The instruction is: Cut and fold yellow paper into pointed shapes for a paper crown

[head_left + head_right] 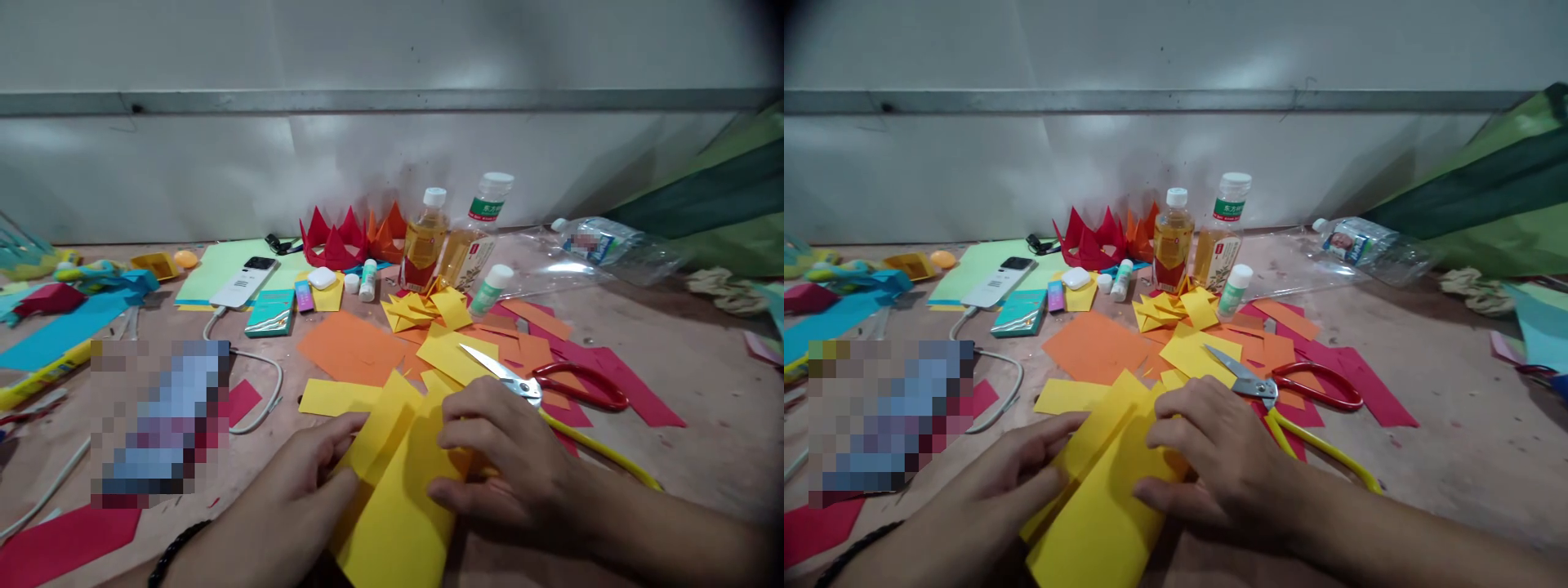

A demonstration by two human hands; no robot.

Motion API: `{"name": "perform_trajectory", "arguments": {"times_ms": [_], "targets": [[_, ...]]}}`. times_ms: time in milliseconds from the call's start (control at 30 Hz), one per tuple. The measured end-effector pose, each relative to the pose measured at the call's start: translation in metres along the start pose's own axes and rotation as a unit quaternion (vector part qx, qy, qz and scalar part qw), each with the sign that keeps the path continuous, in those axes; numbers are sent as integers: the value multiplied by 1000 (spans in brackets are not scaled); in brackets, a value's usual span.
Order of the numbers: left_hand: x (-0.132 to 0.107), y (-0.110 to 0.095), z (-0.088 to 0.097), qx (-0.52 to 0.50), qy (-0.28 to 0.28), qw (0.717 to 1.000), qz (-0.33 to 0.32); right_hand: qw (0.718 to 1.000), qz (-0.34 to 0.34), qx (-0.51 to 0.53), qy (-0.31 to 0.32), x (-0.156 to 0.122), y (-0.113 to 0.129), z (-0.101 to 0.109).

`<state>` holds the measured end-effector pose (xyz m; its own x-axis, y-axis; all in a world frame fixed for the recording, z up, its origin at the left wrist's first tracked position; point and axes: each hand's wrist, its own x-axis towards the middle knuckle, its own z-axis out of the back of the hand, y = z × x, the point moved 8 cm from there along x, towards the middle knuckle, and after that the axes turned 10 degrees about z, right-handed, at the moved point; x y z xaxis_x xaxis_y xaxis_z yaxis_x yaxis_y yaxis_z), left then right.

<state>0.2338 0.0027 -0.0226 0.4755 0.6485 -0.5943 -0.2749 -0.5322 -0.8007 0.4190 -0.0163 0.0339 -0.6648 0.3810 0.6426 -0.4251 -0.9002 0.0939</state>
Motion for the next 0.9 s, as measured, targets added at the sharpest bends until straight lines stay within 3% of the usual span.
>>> {"name": "perform_trajectory", "arguments": {"times_ms": [100,200,267,333,400,433,500,567,600,667,833,900], "targets": [[3,4,-2,-38,32,999,1,999,-31,20,13,-2,-5,-8],[6,4,-11,-11,64,998,-18,999,-30,29,35,-5,-5,-15],[8,3,-15,-25,73,997,-28,999,-43,16,6,-8,-8,-8],[10,0,-16,-89,73,993,-41,987,-136,39,-73,-13,-20,8],[8,-5,-12,-141,64,985,-69,930,-295,176,-131,-20,-37,13],[6,-8,-10,-154,57,983,-85,874,-368,290,-127,-20,-39,4],[1,-11,-10,-166,63,979,-101,739,-445,503,-51,-9,-20,-24],[-6,-12,-13,-161,90,977,-103,634,-505,583,-62,1,-4,-35],[-9,-12,-14,-151,100,977,-108,602,-522,601,-68,6,1,-39],[-13,-14,-11,-137,83,979,-122,575,-539,611,-78,8,6,-48],[-11,-16,13,-20,-84,990,-114,573,-582,577,-28,-21,1,-67],[-7,-16,13,30,-87,991,-93,580,-572,579,-36,-28,-4,-68]]}}
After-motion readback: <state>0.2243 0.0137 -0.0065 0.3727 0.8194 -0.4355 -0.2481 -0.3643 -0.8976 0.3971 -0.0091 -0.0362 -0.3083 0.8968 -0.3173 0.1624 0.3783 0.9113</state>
